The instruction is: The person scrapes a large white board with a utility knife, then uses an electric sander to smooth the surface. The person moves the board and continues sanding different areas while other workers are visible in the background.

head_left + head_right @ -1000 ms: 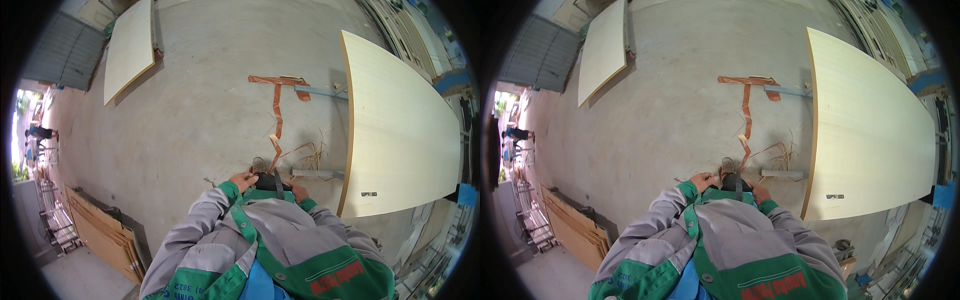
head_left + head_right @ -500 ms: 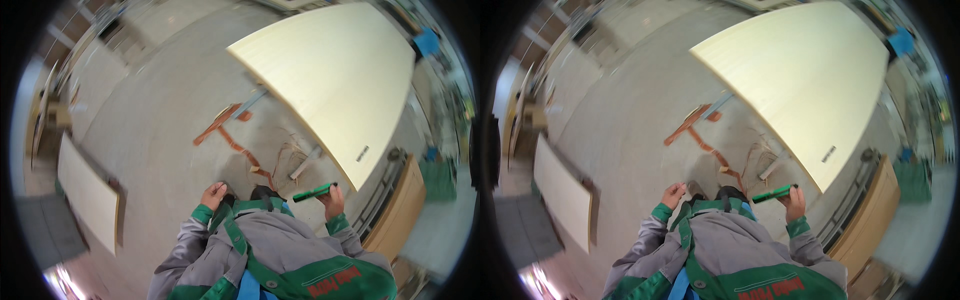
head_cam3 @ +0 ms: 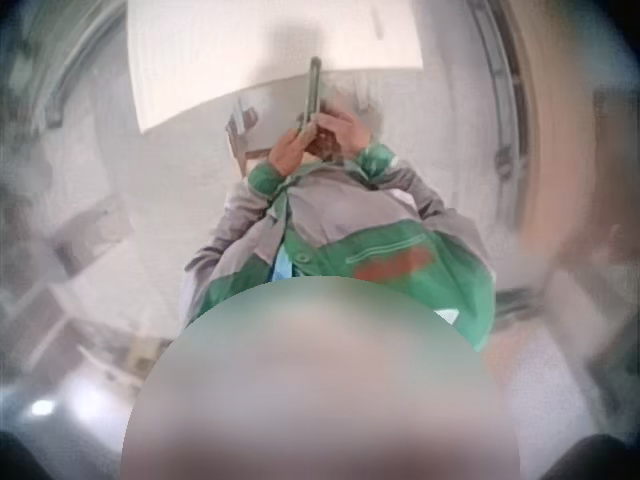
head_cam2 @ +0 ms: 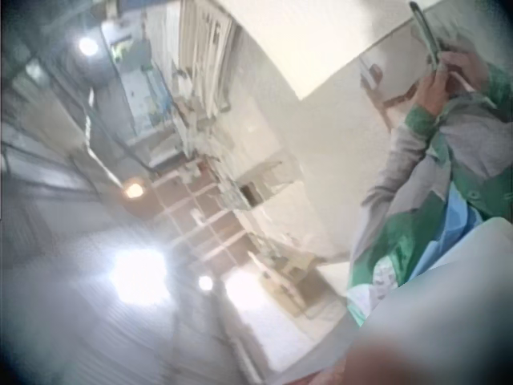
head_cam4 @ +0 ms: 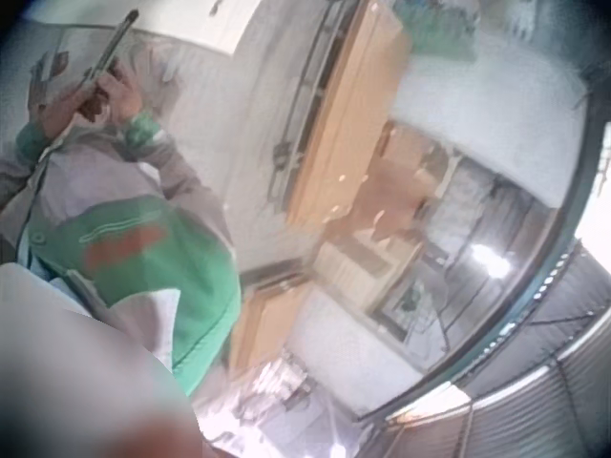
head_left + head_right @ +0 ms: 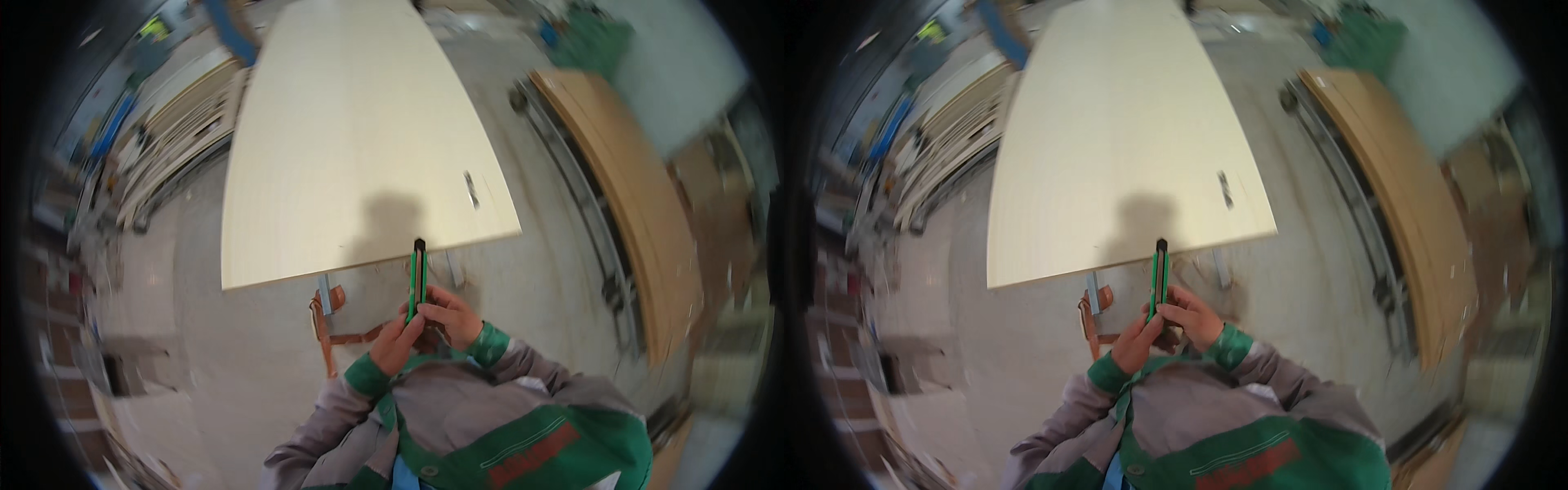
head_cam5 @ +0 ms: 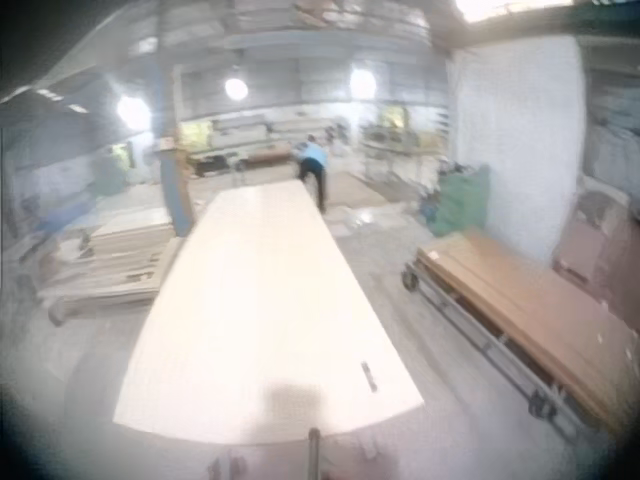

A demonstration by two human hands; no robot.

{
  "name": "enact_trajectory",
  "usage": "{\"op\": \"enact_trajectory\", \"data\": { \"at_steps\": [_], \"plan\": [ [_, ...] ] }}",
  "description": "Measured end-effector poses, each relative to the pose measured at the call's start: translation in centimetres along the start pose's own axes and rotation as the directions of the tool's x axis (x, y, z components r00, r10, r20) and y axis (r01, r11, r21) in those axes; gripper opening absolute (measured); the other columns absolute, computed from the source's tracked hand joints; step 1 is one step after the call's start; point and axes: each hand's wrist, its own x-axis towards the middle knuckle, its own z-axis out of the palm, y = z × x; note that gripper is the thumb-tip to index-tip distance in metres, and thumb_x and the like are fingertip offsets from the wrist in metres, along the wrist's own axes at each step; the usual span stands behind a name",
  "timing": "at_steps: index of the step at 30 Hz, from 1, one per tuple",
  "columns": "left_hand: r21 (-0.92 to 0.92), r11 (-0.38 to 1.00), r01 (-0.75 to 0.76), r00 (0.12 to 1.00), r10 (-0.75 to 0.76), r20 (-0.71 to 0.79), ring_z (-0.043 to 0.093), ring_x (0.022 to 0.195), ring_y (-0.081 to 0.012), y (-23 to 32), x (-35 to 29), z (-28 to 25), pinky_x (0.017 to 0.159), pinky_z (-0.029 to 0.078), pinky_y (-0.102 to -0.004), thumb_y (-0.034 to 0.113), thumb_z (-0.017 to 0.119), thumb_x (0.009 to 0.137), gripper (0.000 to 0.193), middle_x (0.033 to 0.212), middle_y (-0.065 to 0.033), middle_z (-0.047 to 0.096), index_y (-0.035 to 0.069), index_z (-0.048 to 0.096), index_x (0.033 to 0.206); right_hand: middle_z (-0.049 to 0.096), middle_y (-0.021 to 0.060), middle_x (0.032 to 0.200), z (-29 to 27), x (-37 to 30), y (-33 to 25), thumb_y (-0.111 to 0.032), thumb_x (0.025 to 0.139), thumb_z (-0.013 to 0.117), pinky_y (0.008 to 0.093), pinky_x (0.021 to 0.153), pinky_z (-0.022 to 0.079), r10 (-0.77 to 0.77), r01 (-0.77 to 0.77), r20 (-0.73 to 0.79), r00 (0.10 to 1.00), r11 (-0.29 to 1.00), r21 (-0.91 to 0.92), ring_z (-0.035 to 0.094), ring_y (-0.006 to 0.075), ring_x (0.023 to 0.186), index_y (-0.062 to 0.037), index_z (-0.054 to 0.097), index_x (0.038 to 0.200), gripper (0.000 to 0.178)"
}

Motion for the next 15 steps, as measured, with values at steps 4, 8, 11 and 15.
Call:
{"op": "enact_trajectory", "data": {
  "at_steps": [4,8,11,15],
  "plan": [
    [0.395,0.917,0.058,0.922,-0.201,0.330,0.070,0.095,-0.0188,0.4,4.5,-0.5,0.086,0.055,-0.0335,0.037,0.053,0.110,0.042,0.103,-0.0079,0.072,0.000,0.064,0.127,0.067,0.0092,0.104,-3.0,-3.4,2.7,-0.025,0.110,0.050,0.0283,0.067,0.053,-0.233,0.315,-0.316,0.920,0.918,0.242,0.066,0.0162,0.086,-0.0042,0.057,0.122,0.025],
    [0.753,0.602,-0.266,0.925,-0.059,0.374,0.072,0.100,-0.0265,3.5,10.6,-1.6,0.090,0.055,-0.0382,0.036,0.062,0.105,0.039,0.107,-0.0144,0.075,0.001,0.068,0.118,0.064,0.0067,0.087,-6.2,-6.7,4.5,-0.032,0.111,0.049,0.0256,0.051,0.046,-0.221,0.562,-0.767,0.602,0.800,0.211,0.061,0.0133,0.066,-0.0068,0.057,0.111,0.027],
    [0.751,0.462,-0.472,0.875,0.138,0.465,0.071,0.098,-0.0316,5.7,17.9,-2.6,0.088,0.055,-0.0409,0.034,0.068,0.100,0.033,0.105,-0.0162,0.074,0.003,0.070,0.112,0.061,0.0052,0.077,-6.7,-8.5,7.4,-0.040,0.111,0.049,0.0249,0.042,0.040,-0.113,0.621,-0.903,0.414,0.760,0.190,0.055,0.0119,0.054,-0.0110,0.056,0.108,0.030],
    [0.452,-0.004,-0.892,0.430,0.301,0.851,0.061,0.120,-0.0424,6.5,31.7,0.2,0.104,0.048,-0.0502,0.033,0.086,0.081,0.068,0.130,-0.0224,0.064,0.000,0.059,0.135,0.061,0.0040,0.076,-4.6,-6.3,13.1,-0.052,0.109,0.045,0.0268,0.039,0.038,0.065,0.743,-0.970,0.234,0.631,0.222,0.052,0.0117,0.050,-0.0160,0.054,0.111,0.037]
  ]
}}
